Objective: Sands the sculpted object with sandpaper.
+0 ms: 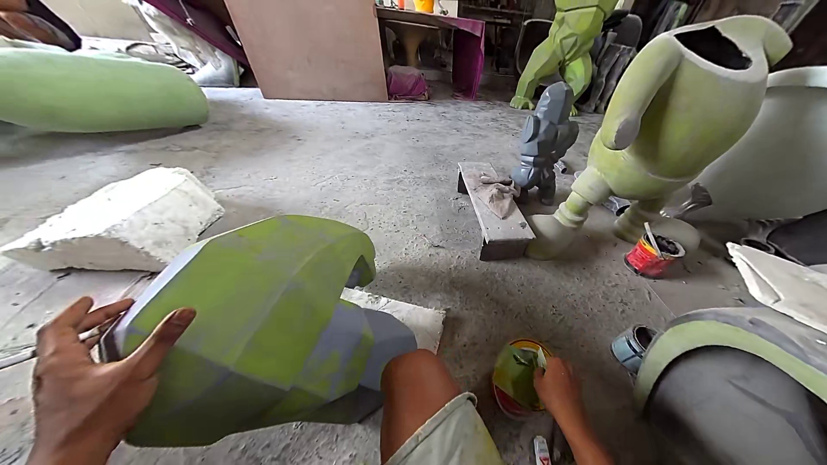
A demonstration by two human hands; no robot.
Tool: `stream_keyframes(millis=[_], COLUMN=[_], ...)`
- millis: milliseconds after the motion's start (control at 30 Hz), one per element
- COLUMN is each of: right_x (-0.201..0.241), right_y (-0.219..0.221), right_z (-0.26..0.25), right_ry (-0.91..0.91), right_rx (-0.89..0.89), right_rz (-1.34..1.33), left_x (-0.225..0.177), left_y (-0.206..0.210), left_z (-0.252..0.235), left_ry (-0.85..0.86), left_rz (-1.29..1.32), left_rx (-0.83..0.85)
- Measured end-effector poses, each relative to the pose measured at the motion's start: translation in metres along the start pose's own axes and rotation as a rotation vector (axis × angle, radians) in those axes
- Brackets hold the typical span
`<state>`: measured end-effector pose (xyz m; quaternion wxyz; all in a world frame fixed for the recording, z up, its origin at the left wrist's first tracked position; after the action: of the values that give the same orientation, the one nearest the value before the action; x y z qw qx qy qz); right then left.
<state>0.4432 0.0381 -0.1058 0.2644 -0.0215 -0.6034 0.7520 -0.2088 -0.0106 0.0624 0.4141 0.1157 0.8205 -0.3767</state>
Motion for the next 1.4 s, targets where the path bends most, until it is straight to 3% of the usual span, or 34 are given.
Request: stream_keyframes(millis=[133,533,767,1200,1267,1367,1400], right_x=[0.004,0.025,0.039,0.051,0.054,0.086,0.093], right_y=[0.012,0.020,0.023,0.037,0.020,-0.066,-0.089], right_z=[0.001,-0.001,-0.002,-0.003,0.014,0.086,0.108], right_ry=[0.005,0.023,0.054,-0.179,-0.223,-0.190,-0.292], right_rx=[-0.060,-0.009,0.015,0.111,0.095,0.298,0.193], right_rz=[-0.008,-0.042,-0.074,-0.183,-0.215,-0.258,-0.274], left_x=[0.005,-0.023,-0.030,-0.041,-0.045,-0.048,-0.049], left_y=[-0.007,-0.005,0.005,0.005,0.004,0.003,0.003], left_z=[0.000,-0.005,-0.003,-0.006,-0.010,-0.017,-0.020], left_ry=[-0.024,-0.152,-0.137,-0.105,-0.105,-0.124,-0.133], left_rz=[-0.017,0.000,-0.066,-0.093,-0.111,-0.124,-0.126], left_rx=[0.017,0.028,0.008,-0.032,-0.044,-0.034,-0.024])
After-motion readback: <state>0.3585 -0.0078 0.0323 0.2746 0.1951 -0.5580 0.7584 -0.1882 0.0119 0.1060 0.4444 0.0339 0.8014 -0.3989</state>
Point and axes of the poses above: each hand's wrist, its own z-axis away from the middle knuckle, its own y-axis out of the palm, x = y × z, the point moved 6 cm from there along -z, towards the middle knuckle
